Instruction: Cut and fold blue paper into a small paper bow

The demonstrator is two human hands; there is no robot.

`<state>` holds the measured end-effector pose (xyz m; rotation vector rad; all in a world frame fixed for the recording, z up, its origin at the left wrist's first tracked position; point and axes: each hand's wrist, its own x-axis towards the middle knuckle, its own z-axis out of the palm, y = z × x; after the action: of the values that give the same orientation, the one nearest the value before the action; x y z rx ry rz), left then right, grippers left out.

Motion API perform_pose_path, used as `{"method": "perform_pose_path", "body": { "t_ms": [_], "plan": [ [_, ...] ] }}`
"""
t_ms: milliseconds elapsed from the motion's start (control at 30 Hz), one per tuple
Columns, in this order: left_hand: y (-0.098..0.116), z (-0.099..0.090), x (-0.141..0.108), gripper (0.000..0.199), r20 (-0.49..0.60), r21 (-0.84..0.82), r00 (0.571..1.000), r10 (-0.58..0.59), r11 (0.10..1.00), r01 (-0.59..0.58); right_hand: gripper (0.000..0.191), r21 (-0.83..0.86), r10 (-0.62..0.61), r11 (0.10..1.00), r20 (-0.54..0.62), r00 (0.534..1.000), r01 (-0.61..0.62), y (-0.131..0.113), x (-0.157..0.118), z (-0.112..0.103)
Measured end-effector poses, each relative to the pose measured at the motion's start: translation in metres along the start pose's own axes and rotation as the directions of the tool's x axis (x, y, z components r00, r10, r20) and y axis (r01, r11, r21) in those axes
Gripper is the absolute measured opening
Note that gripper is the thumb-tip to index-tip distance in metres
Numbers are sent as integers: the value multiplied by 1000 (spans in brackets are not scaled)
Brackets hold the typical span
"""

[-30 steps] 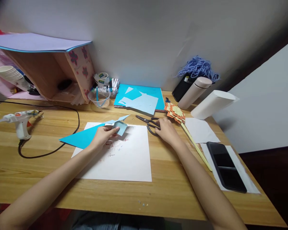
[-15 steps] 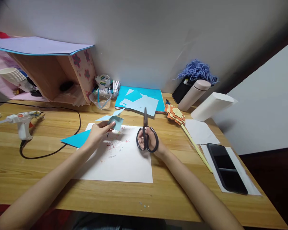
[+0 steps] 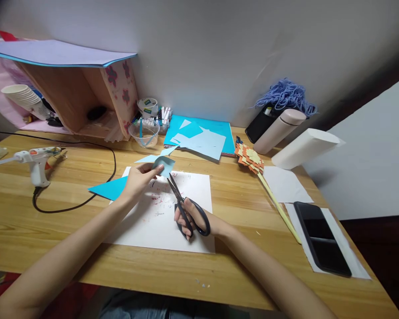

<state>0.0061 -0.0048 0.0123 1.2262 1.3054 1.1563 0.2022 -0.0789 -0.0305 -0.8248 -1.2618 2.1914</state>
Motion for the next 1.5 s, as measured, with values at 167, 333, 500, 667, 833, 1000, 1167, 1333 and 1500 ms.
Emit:
{"method": "perform_pose_path", "body": {
  "t_ms": [167, 333, 500, 667, 833, 1000, 1167, 1333, 1500],
  "plan": [
    [1, 2, -3, 30, 12, -14, 1000, -13, 1000, 13, 64, -71, -14, 997, -36, 999, 11, -2, 0, 4],
    [6, 6, -8, 31, 22, -15, 999, -22, 1000, 23, 64, -92, -21, 996, -80, 997, 13, -3, 2, 6],
    [4, 7, -9, 31, 27, -14, 999, -26, 1000, 27, 63, -101, -24, 995, -75, 997, 16, -2, 2, 5],
    [2, 7, -9, 30, 20, -15, 999, -46, 999, 46, 66, -124, -20, 992, -93, 995, 8, 0, 2, 3],
    [2, 7, -9, 32, 27, -4, 999, -41, 999, 41, 66, -135, -6, 991, -103, 995, -8, 0, 2, 4],
    [2, 8, -10, 32, 26, -8, 998, -52, 999, 52, 66, -125, -5, 992, -105, 994, -8, 0, 1, 5],
    [3, 8, -10, 33, 13, -2, 998, -57, 998, 57, 65, -135, -1, 991, -142, 990, -19, -3, 1, 9],
    [3, 7, -9, 32, 28, 7, 999, -34, 999, 34, 64, -192, -12, 981, -175, 985, -22, -7, -1, 15],
    [2, 6, -9, 30, 35, 7, 999, -19, 1000, 19, 56, -264, -45, 964, -209, 977, -12, -5, -2, 16]
  ]
}}
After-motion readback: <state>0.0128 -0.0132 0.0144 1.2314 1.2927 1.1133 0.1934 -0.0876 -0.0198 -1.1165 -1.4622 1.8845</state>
